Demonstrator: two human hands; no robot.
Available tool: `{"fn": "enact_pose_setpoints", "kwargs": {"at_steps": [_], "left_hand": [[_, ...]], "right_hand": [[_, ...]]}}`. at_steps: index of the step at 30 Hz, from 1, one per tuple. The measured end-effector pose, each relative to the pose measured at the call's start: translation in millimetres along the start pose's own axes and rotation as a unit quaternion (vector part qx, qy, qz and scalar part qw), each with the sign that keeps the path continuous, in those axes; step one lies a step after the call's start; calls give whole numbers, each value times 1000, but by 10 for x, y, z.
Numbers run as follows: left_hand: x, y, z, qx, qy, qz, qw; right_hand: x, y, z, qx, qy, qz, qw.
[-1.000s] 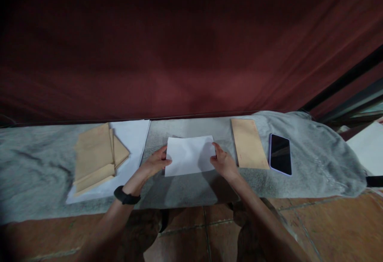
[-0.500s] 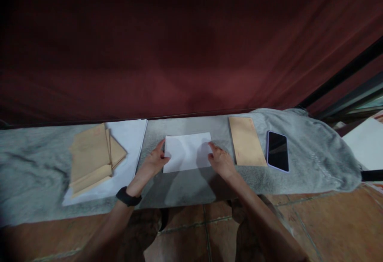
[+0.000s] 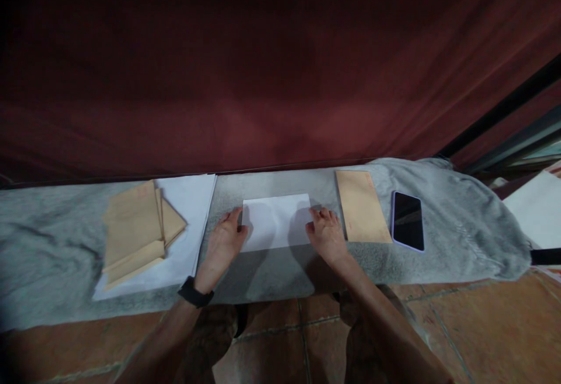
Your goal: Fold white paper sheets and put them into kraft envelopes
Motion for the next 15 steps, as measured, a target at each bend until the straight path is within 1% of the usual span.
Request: {"fn": "enact_pose_setpoints", "kwargs": {"at_steps": [2, 4, 6, 8, 10, 12, 15], "left_hand": [[136, -137, 134, 78, -30, 12, 996], [353, -291, 264, 169, -5, -35, 985], [566, -421, 333, 223, 32, -72, 972], [727, -500, 338, 240, 72, -98, 963], [820, -534, 311, 246, 104, -110, 957], [858, -539, 283, 250, 124, -112, 954], [869, -525, 250, 250, 142, -104, 952]], "right_hand": [[4, -20, -95, -22, 18, 42, 999], [64, -48, -258, -76, 72, 65, 992], [167, -85, -451, -133, 120, 66, 982], [283, -120, -621, -166, 139, 50, 975], [379, -149, -732, -176, 138, 28, 974], [439, -167, -780, -173, 126, 13, 977], [474, -175, -769, -157, 103, 10, 982]]}}
Point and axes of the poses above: each hand's wrist, its own y-axis towards the middle knuckle, its own x-axis out of the palm, z = x × y, the point moved 3 cm from there along y, towards the middle knuckle, and after that the axes turned 1 degree about x, right-handed, at the moved point
